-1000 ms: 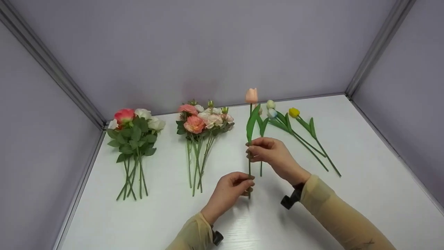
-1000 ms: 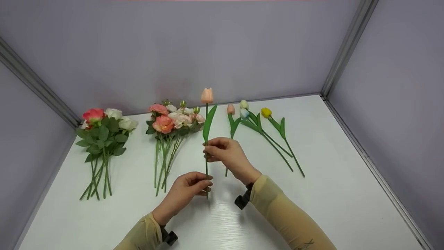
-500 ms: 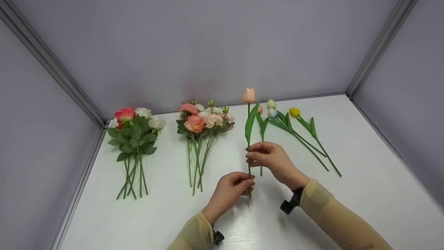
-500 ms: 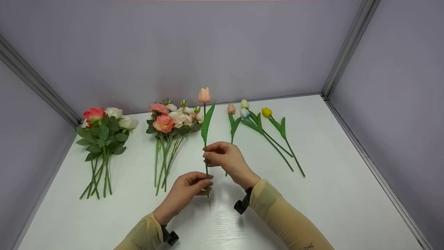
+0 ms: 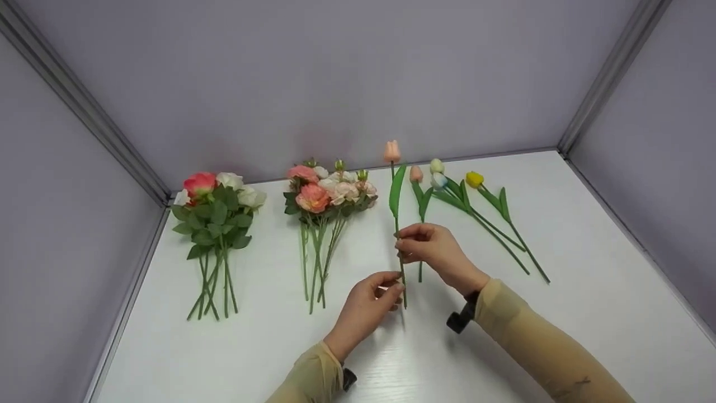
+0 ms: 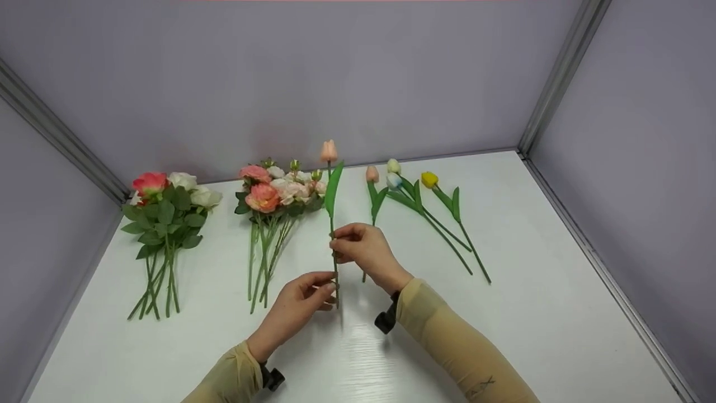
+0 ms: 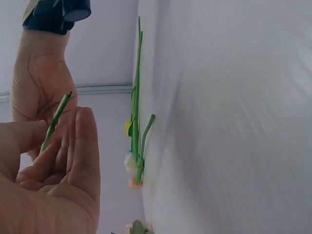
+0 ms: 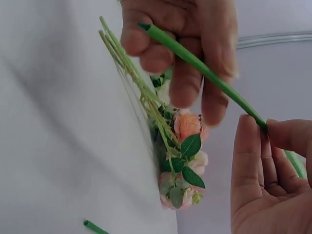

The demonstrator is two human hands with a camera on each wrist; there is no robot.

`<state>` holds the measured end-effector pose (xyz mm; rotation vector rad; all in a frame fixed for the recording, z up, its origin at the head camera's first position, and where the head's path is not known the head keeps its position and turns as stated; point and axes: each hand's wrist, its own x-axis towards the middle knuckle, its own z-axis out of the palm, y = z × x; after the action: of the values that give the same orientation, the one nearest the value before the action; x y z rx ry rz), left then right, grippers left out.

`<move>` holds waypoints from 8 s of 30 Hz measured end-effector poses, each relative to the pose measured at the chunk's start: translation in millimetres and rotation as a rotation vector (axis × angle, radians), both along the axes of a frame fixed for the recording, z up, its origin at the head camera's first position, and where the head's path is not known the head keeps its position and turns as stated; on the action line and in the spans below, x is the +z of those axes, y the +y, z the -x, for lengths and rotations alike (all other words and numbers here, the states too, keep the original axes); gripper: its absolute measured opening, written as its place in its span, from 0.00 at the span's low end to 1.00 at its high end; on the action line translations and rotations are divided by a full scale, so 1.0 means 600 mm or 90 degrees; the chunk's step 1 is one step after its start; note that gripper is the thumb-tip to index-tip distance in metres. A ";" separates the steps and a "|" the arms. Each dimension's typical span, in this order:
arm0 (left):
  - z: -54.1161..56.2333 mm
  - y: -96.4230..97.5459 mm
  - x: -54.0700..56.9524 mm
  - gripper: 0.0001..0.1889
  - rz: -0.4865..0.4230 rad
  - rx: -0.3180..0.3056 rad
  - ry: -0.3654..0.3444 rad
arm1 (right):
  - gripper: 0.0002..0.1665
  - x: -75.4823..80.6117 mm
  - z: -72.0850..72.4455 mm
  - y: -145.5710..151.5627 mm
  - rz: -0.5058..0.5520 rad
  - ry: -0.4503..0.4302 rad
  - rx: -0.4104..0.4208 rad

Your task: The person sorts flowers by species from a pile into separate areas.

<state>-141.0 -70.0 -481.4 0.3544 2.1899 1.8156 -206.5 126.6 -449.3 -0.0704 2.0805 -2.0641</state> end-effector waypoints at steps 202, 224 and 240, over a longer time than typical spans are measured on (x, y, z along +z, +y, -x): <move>-0.008 0.073 0.002 0.33 0.594 -0.313 0.570 | 0.16 -0.079 0.089 0.303 -0.675 0.032 -0.122; -0.002 0.065 -0.010 0.28 0.518 -0.312 0.499 | 0.13 -0.050 0.045 0.339 -0.716 -0.034 0.026; 0.066 0.030 0.035 0.20 0.098 -0.024 0.095 | 0.10 -0.010 -0.037 0.165 -0.418 0.082 -0.058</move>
<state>-180.8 -52.1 -460.4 0.5101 2.3876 1.6365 -184.1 225.7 -455.3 -0.0044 2.7700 -1.3453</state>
